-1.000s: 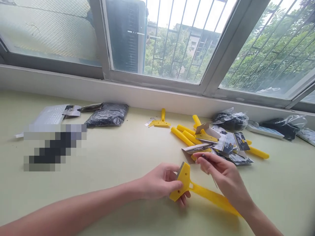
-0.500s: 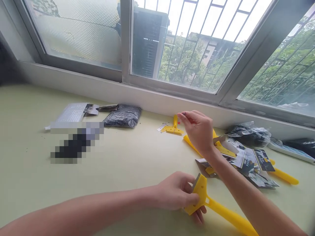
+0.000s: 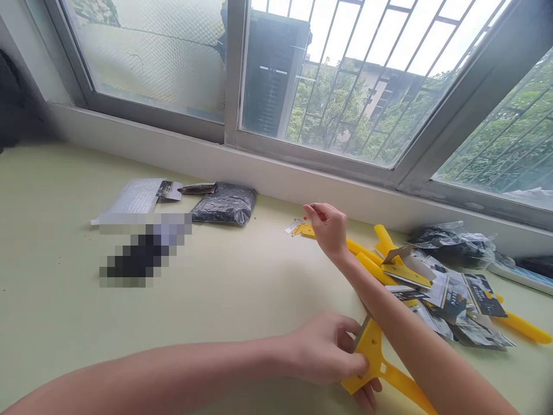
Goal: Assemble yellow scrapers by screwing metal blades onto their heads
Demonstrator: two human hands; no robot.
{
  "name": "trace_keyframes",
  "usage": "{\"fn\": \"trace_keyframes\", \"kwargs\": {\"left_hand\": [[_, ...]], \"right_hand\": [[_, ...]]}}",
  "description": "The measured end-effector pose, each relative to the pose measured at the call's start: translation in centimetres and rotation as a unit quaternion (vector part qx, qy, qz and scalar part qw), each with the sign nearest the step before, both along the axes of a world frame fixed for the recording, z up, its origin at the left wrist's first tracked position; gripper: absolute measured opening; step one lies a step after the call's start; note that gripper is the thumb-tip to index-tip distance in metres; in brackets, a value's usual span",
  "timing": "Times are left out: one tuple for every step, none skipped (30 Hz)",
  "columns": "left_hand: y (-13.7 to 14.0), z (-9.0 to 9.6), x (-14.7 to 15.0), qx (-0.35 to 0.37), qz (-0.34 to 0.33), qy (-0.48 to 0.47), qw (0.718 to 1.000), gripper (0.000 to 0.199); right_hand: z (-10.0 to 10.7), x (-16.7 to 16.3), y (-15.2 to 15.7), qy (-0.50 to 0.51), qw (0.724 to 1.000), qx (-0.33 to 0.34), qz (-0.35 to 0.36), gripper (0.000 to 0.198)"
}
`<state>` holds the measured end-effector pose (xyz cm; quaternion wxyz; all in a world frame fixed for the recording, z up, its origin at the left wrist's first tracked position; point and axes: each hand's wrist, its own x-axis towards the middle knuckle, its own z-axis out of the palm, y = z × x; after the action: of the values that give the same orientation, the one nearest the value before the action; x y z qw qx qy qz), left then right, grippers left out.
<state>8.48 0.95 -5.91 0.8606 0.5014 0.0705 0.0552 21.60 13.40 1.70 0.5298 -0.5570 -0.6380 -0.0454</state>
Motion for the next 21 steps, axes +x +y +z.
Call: {"fn": "trace_keyframes", "kwargs": {"left_hand": [[0.0, -0.2, 0.0, 0.002, 0.001, -0.001, 1.0, 0.027], [0.0, -0.3, 0.1, 0.004, 0.005, -0.001, 1.0, 0.028], [0.0, -0.5, 0.1, 0.008, 0.009, 0.0, 1.0, 0.029], [0.0, -0.6, 0.1, 0.014, 0.015, 0.002, 1.0, 0.031], [0.0, -0.7, 0.1, 0.02, 0.021, 0.004, 1.0, 0.032], [0.0, -0.8, 0.1, 0.026, 0.024, 0.006, 0.999, 0.033], [-0.1, -0.8, 0.1, 0.032, 0.025, 0.007, 0.999, 0.033], [-0.1, -0.7, 0.1, 0.035, 0.024, 0.005, 0.999, 0.033], [-0.1, -0.6, 0.0, 0.038, 0.021, 0.001, 0.999, 0.033], [-0.2, -0.5, 0.0, 0.039, 0.017, -0.003, 0.999, 0.033], [-0.2, -0.3, -0.1, 0.041, 0.012, -0.007, 0.999, 0.034], [-0.3, -0.1, -0.2, 0.043, 0.009, -0.011, 0.999, 0.033], [-0.3, 0.2, -0.4, 0.05, 0.006, -0.013, 0.999, 0.032], [-0.4, 0.5, -0.6, 0.065, 0.005, -0.014, 0.998, 0.028], [-0.5, 0.9, -0.8, 0.09, 0.011, -0.014, 0.996, 0.023], [-0.5, 1.2, -1.0, 0.13, 0.023, -0.018, 0.991, 0.018], [-0.6, 1.5, -1.3, 0.187, 0.041, -0.025, 0.981, 0.013], [-0.7, 1.8, -1.5, 0.255, 0.06, -0.037, 0.964, 0.01], [-0.7, 2.0, -1.8, 0.324, 0.074, -0.054, 0.942, 0.011], [-0.8, 2.1, -1.9, 0.385, 0.081, -0.073, 0.917, 0.011], [-0.9, 2.2, -2.1, 0.435, 0.078, -0.09, 0.893, 0.009]], "right_hand": [[-0.1, 0.0, 0.1, 0.005, 1.0, -0.002, 0.0, 0.035], [-0.3, 0.1, 0.2, 0.011, 1.0, -0.005, 0.0, 0.035], [-0.4, 0.1, 0.3, 0.016, 1.0, -0.007, 0.001, 0.035], [-0.6, 0.1, 0.4, 0.02, 1.0, -0.01, 0.002, 0.036], [-0.7, 0.1, 0.4, 0.023, 1.0, -0.013, 0.004, 0.037], [-0.8, 0.1, 0.5, 0.025, 1.0, -0.016, 0.005, 0.037], [-0.9, 0.1, 0.5, 0.026, 0.999, -0.02, 0.006, 0.037], [-0.9, 0.1, 0.5, 0.028, 0.999, -0.024, 0.008, 0.037], [-0.9, 0.1, 0.5, 0.03, 0.999, -0.028, 0.009, 0.038], [-0.9, 0.0, 0.4, 0.033, 0.999, -0.031, 0.01, 0.038], [-0.7, 0.0, 0.3, 0.038, 0.999, -0.034, 0.01, 0.038], [-0.5, 0.1, 0.1, 0.045, 0.998, -0.034, 0.009, 0.038], [-0.1, 0.2, -0.3, 0.056, 0.998, -0.032, 0.006, 0.038], [0.3, 0.4, -0.8, 0.069, 0.997, -0.027, 0.002, 0.038], [0.9, 0.8, -1.6, 0.084, 0.996, -0.021, -0.003, 0.037], [1.5, 1.2, -2.6, 0.1, 0.995, -0.013, -0.008, 0.036], [2.1, 1.7, -3.9, 0.115, 0.993, -0.006, -0.013, 0.034], [2.7, 2.3, -5.5, 0.131, 0.991, 0.001, -0.018, 0.032], [3.2, 3.0, -7.2, 0.145, 0.989, 0.008, -0.025, 0.03], [3.6, 3.7, -9.2, 0.157, 0.987, 0.009, -0.035, 0.028], [3.9, 4.3, -11.3, 0.175, 0.984, 0.003, -0.043, 0.026]]}}
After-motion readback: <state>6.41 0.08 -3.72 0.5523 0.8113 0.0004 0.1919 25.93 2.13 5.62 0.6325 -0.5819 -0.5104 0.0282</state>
